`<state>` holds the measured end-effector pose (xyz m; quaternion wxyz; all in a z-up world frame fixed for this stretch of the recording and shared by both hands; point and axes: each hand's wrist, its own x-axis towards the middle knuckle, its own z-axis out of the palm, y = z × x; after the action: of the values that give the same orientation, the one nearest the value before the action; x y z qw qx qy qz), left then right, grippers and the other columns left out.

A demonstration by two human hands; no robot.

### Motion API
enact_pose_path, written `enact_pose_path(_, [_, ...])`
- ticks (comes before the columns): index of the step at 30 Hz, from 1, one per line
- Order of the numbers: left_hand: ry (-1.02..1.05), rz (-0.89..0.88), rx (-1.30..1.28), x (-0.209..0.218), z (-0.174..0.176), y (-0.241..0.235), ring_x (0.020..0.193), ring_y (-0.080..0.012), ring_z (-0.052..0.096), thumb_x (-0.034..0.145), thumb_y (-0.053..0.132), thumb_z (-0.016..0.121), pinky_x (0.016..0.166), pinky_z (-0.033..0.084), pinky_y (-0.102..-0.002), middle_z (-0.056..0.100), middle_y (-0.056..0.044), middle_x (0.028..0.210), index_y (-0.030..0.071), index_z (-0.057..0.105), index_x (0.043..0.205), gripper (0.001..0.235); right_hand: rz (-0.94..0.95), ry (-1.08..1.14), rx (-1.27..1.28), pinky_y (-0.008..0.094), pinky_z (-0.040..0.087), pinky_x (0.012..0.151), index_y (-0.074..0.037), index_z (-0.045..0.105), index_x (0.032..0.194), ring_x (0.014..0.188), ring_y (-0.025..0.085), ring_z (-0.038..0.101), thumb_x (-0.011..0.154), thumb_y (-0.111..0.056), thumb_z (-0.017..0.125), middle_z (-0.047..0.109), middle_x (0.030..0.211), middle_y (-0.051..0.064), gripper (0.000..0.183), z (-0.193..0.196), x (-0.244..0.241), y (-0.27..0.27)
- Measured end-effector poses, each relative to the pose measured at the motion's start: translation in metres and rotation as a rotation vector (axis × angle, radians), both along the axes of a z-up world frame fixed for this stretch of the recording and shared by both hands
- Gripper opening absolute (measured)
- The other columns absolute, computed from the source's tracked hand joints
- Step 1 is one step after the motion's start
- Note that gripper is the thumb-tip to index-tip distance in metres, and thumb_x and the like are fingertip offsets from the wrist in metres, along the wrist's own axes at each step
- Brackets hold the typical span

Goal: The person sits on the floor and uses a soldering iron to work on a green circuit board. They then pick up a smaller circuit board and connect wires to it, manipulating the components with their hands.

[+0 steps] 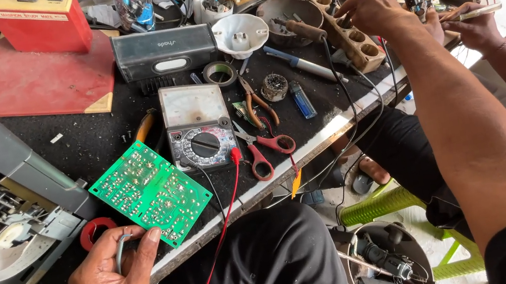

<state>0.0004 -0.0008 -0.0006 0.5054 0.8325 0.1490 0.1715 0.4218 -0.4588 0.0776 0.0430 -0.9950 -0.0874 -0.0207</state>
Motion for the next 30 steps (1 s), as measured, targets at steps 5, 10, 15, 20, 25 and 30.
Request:
enact_pose_path(5, [0.002,0.004,0.025,0.0,0.001,0.0,0.063,-0.0057,0.063,0.088,0.027,0.078,0.067,0.05,-0.023,0.075,0.002,0.079,0.008,0.073,0.091,0.02,-0.183,-0.113,0.592,0.031,0.061,0.072,-0.011,0.074,0.122,0.084,0.019,0.068,0.11,-0.011,0.049,0.063,0.121,0.016,0.027,-0.004,-0.016,-0.004])
enact_pose_path(10, [-0.065,0.008,-0.018,0.0,0.003,-0.005,0.067,-0.0065,0.063,0.089,0.023,0.078,0.069,0.052,-0.023,0.075,-0.001,0.08,0.005,0.072,0.092,0.02,-0.028,-0.256,0.594,0.034,0.053,0.097,-0.008,0.053,0.148,0.115,0.021,0.065,0.107,-0.007,0.052,0.062,0.139,0.016,0.041,-0.011,-0.028,-0.005])
enact_pose_path(15, [-0.102,0.025,0.066,-0.002,0.003,-0.002,0.083,-0.0142,0.072,0.097,0.033,0.066,0.075,0.053,-0.031,0.076,-0.002,0.091,0.007,0.071,0.102,0.027,-0.034,-0.503,0.548,0.047,0.044,0.106,-0.001,0.063,0.139,0.125,0.041,0.056,0.099,-0.003,0.065,0.058,0.138,0.025,0.04,-0.035,-0.025,-0.02])
enact_pose_path(20, [-0.279,-0.032,0.021,-0.008,0.009,-0.003,0.085,-0.0165,0.071,0.107,0.028,0.048,0.078,0.051,-0.032,0.077,-0.004,0.091,0.007,0.069,0.098,0.03,0.377,-0.313,1.23,0.044,0.048,0.106,0.001,0.057,0.144,0.129,0.033,0.06,0.097,-0.024,0.047,0.06,0.138,0.019,0.054,-0.016,-0.174,0.046])
enact_pose_path(25, [-0.286,0.022,-0.074,-0.023,0.004,-0.004,0.072,-0.0126,0.06,0.108,0.025,0.044,0.069,0.046,-0.029,0.071,-0.002,0.085,0.007,0.07,0.103,0.031,0.364,-0.701,0.815,0.041,0.052,0.108,0.007,0.067,0.131,0.122,0.033,0.067,0.108,0.014,0.06,0.069,0.129,0.024,0.026,-0.024,-0.346,0.141])
enact_pose_path(30, [-0.547,-0.172,-1.179,-0.05,0.008,-0.001,0.044,-0.004,0.022,0.108,0.021,0.049,0.043,0.018,-0.019,0.056,-0.009,0.076,0.001,0.066,0.105,0.026,0.547,-0.236,1.132,0.037,0.062,0.093,-0.008,0.065,0.091,0.099,0.027,0.078,0.103,-0.016,0.056,0.077,0.099,0.015,0.017,-0.039,-0.43,0.195])
